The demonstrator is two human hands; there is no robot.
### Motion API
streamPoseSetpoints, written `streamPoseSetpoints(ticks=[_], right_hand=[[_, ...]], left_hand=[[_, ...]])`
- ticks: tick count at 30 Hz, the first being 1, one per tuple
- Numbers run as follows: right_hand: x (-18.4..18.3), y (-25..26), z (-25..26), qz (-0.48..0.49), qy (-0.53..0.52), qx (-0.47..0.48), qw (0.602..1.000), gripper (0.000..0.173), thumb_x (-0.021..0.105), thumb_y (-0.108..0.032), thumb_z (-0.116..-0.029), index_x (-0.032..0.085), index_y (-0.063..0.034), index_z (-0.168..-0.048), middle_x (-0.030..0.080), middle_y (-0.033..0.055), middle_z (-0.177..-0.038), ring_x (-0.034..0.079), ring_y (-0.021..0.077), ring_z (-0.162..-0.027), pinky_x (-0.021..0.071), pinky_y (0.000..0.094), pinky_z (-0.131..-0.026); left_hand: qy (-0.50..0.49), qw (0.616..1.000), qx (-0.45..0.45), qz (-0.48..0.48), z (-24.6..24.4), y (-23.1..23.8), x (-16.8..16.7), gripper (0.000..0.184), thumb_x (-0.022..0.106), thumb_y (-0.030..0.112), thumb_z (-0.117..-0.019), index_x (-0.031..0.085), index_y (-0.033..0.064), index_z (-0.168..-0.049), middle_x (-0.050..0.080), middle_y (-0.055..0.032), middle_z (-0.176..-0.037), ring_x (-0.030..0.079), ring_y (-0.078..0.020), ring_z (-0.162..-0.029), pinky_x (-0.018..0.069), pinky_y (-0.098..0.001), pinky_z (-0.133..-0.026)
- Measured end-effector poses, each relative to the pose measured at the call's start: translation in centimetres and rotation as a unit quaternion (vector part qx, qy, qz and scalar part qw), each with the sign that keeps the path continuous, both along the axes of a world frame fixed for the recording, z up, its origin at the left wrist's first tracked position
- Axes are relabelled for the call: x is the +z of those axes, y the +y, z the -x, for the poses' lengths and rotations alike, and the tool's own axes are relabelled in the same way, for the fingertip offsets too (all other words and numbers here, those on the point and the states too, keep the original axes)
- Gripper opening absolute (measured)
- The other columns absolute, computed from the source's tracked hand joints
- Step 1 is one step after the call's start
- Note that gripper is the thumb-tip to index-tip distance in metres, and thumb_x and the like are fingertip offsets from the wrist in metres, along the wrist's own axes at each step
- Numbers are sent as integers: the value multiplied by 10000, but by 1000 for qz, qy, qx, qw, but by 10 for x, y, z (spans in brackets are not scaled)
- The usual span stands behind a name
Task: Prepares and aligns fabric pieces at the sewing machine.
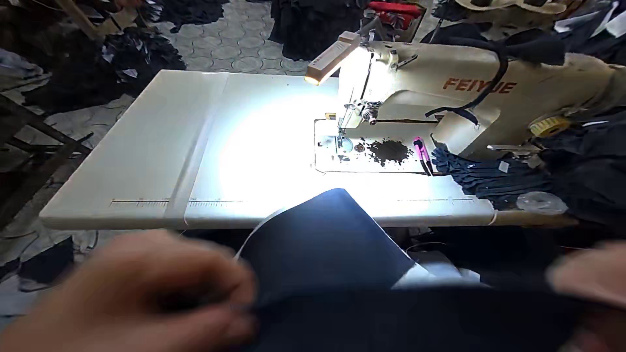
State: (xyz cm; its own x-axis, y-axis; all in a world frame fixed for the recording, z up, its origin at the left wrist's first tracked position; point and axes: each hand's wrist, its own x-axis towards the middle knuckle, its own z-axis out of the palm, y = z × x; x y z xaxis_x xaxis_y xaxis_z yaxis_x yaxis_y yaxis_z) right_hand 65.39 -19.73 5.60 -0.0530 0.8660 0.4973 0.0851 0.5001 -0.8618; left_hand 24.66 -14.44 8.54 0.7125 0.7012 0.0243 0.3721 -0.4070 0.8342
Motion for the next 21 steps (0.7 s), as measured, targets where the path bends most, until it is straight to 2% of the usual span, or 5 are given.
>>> streamPoseSetpoints(ticks=[2,4,6,13,21], right_hand=[[-43,24,1,98,10,-46,994,441,843,-68,-699,654,-300,-1024,721,-189,-875,678,-58,-750,588,142,-657],[-93,36,10,234,2,-90,968,418,774,72,-629,569,-160,-910,656,-123,-733,633,-11,-606,562,186,-543],[-124,47,13,318,-17,-114,941,408,759,118,-612,544,-97,-885,625,-83,-651,606,17,-538,537,194,-514],[-120,144,1,176,-117,-225,951,463,852,112,-642,543,-47,-948,625,-25,-766,597,24,-613,566,237,-603],[-132,186,5,109,-326,-247,906,375,835,46,-760,603,48,-1055,695,192,-874,693,318,-762,567,515,-704]], left_hand=[[-14,983,68,170,-31,15,-68,110,722,266,-901,727,222,-800,610,178,-647,525,104,-569,424,-108,-510],[47,932,59,355,-44,26,-141,156,705,180,-921,715,136,-772,625,112,-628,561,31,-556,463,-181,-526],[75,912,50,400,-47,39,-179,181,700,159,-940,698,110,-766,621,85,-619,559,11,-549,457,-197,-528],[30,992,120,15,-68,156,-132,180,711,175,-959,703,77,-809,597,40,-614,526,-13,-546,438,-220,-531],[257,960,108,-21,-98,214,-126,302,696,275,-984,629,56,-787,526,-46,-667,525,-207,-667,422,-453,-650]])
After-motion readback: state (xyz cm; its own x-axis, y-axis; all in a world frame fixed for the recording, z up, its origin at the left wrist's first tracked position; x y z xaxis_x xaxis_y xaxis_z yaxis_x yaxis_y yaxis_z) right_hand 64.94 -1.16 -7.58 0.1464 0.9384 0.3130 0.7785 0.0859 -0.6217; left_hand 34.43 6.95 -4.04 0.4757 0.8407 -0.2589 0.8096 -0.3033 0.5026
